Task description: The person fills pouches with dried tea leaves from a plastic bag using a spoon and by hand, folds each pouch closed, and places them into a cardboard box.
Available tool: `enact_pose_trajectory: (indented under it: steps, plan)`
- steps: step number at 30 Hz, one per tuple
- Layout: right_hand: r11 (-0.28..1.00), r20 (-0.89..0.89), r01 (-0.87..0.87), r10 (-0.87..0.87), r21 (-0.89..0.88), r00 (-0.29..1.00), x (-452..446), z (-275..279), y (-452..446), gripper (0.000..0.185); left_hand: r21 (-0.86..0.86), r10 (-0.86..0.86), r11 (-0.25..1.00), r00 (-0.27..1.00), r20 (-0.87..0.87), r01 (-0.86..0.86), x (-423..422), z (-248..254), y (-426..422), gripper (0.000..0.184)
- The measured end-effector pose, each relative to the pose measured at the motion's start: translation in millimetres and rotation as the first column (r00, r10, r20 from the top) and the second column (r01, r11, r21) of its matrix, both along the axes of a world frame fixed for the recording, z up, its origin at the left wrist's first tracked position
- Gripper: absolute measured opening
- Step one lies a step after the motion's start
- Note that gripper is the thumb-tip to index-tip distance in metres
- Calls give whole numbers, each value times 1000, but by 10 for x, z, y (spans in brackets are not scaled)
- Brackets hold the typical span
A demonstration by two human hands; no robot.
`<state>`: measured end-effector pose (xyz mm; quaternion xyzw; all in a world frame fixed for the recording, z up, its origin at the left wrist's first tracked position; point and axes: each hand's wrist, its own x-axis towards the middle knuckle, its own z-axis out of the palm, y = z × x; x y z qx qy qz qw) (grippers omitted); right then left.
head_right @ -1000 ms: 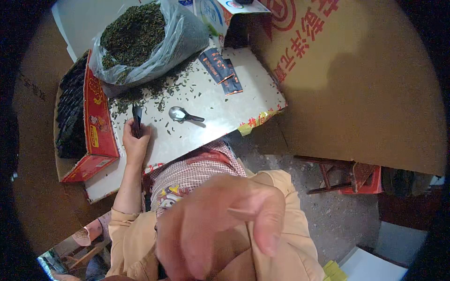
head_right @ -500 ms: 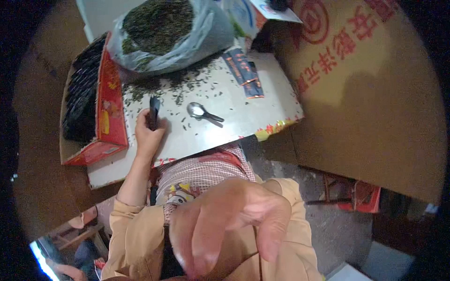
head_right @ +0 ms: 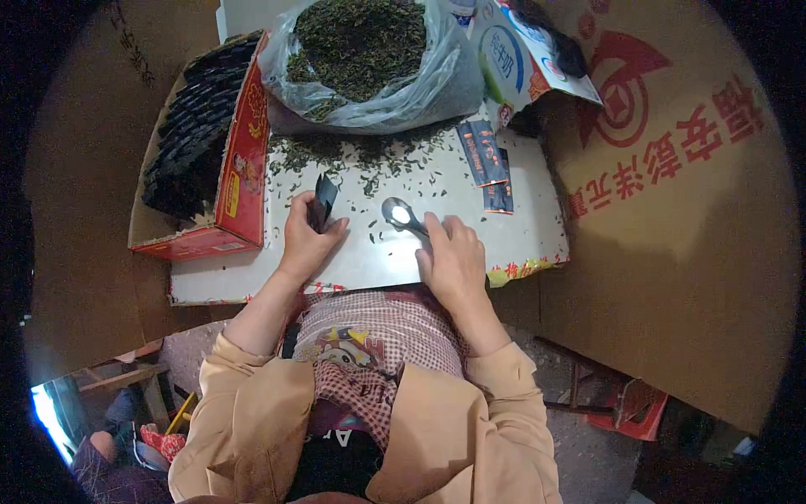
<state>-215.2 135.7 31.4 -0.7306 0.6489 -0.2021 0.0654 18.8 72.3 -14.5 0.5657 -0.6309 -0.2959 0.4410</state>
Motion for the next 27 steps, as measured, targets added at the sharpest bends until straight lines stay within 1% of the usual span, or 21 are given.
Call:
enact_pose_trajectory:
  steps: [4, 6, 7, 9, 10, 12, 13, 15, 16, 17, 19, 20, 22, 23, 25, 26, 27]
  plan:
    - [1000, -33, -27, 27, 10, 999, -1, -150, -56, 45, 22, -9, 1000, 1000, -19, 9, 1, 20, 14, 54]
    - [988, -23, -95, 93, -125, 995, -25, -337, -85, 32, -5, -10, 1000, 1000, -29, 10, 13, -54, 2, 55]
    - [987, -22, -102, 100, -122, 995, -23, -390, -96, 32, -2, -2, 1000, 1000, -28, 2, 16, -54, 14, 55]
    - [968, 37, -103, 115, -227, 993, -14, -441, -125, 21, -43, -18, 999, 1000, 1, 18, 5, -1, 29, 58]
    - [967, 35, -110, 121, -229, 992, -8, -425, -147, 21, -45, -12, 999, 1000, -1, 12, 11, 10, 16, 58]
    - [958, 348, -31, 134, -286, 928, 4, -355, -172, 13, -107, -65, 992, 997, 44, 69, 17, 21, 2, 55]
    - [958, 347, -36, 137, -283, 928, 9, -276, -185, 13, -105, -61, 992, 997, 43, 65, 17, 29, 3, 55]
    - [981, 565, 31, 84, -191, 821, 33, 4, -212, 8, -48, -82, 995, 996, 40, 84, 14, 43, 1, 53]
    - [985, 635, 20, 95, -172, 767, 49, 141, -211, 10, -45, -81, 996, 996, 39, 82, 15, 38, -3, 53]
    - [986, 635, 19, 93, -168, 767, 50, 225, -217, 10, -57, -76, 995, 995, 67, 80, 15, 25, -4, 53]
    - [977, 672, -44, 175, -207, 720, 35, 365, -256, 9, -69, -72, 995, 993, 91, 78, 10, 17, -13, 54]
    - [978, 671, -45, 173, -204, 721, 49, 450, -284, 9, -67, -74, 995, 993, 94, 80, 7, 17, -18, 53]
    - [929, 495, -180, 328, -323, 804, 90, 584, -349, 9, -61, -77, 995, 992, 96, 83, 3, 15, -20, 53]
    - [931, 496, -178, 325, -320, 805, 107, 609, -380, 9, -53, -85, 994, 991, 103, 91, -1, 17, -21, 53]
    - [909, 374, -304, 397, -284, 838, 129, 640, -459, 11, -45, -97, 994, 989, 111, 103, -4, 35, -41, 52]
    - [883, 319, -367, 452, -292, 833, 111, 598, -501, 17, -53, -106, 992, 986, 126, 114, -1, 45, -45, 52]
    - [885, 321, -365, 449, -289, 834, 105, 598, -523, 17, -60, -115, 990, 983, 142, 124, 2, 49, -46, 52]
